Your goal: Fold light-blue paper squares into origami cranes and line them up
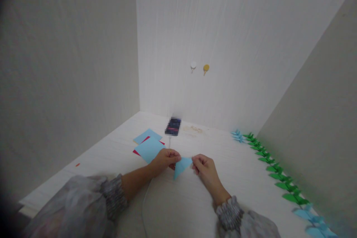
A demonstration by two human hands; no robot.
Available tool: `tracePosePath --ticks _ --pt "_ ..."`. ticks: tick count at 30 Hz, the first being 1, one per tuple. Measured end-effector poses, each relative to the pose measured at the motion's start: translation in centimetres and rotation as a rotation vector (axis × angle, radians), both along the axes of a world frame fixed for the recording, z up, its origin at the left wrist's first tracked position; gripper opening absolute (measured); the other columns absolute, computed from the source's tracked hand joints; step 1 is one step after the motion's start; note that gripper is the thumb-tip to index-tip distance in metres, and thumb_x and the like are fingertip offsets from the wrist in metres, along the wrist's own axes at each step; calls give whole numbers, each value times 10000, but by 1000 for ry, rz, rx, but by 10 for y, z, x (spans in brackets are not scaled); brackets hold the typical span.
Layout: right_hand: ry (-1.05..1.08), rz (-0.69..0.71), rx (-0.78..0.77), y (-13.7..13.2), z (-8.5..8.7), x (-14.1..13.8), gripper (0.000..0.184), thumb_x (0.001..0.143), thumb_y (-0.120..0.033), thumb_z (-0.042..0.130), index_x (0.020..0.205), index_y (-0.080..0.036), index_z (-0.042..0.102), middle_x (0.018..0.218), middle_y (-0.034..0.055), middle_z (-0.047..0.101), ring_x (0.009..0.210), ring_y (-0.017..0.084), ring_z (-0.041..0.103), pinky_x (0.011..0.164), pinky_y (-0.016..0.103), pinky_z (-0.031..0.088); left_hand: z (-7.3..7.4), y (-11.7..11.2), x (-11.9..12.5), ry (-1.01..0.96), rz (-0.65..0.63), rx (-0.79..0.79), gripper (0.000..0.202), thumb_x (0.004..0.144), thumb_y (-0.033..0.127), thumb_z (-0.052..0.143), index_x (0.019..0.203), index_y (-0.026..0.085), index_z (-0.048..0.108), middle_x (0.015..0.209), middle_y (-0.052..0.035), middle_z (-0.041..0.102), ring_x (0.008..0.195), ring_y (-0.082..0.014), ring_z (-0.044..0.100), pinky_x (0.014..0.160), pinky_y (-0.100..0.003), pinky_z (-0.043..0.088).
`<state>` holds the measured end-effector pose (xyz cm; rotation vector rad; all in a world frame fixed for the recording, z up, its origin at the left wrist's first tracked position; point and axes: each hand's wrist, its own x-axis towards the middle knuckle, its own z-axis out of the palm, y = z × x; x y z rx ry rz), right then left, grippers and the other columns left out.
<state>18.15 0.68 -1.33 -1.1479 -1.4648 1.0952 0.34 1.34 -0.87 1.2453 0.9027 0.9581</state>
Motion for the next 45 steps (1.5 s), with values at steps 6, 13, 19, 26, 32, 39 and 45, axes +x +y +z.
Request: tracePosePath --ticks 6,13,19,26,32,39,45 --pt "10 11 67 0 2 0 277 703 -392 509 569 -151 531 448 -33 474 414 78 415 429 198 314 -3 2 -1 8 36 -2 285 553 366 595 641 98 548 545 -2 551 471 -91 515 498 -250 445" --pt "-127 34 139 -2 4 -11 217 660 -367 561 717 -158 564 627 1 560 577 120 497 533 219 381 -3 -1 1 100 8 43 288 572 372 572 651 95 564 531 -5 547 459 -88 501 473 -228 434" --pt "-325 106 175 -7 5 -16 193 707 -309 486 682 -154 599 635 13 576 628 135 507 603 235 395 -6 -2 1 201 -21 96 284 581 367 559 676 100 580 534 -5 551 472 -94 497 476 -222 425" --pt "-431 113 238 -9 8 -18 187 717 -265 444 612 -151 549 539 -14 487 537 109 435 515 209 347 -9 -1 0 232 -52 113 284 590 375 546 676 107 590 528 -2 554 478 -93 488 479 -212 413" --pt "-373 133 194 -8 9 -18 184 709 -289 466 589 -165 531 505 -29 452 491 100 398 481 205 319 -7 -2 1 172 -39 86 254 581 348 558 679 117 591 527 2 555 469 -91 488 471 -212 410" --pt "-230 63 79 6 -4 4 226 681 -351 509 568 -155 522 469 -41 432 443 82 354 423 194 258 -5 5 -4 128 51 48 238 566 336 573 618 104 569 485 14 520 438 -78 479 462 -210 411" --pt "-114 -79 88 12 -5 17 257 668 -378 525 543 -153 524 456 -42 453 437 85 381 444 208 272 -6 11 -8 36 125 10 259 555 336 584 645 95 553 540 -2 553 468 -90 512 495 -239 437"
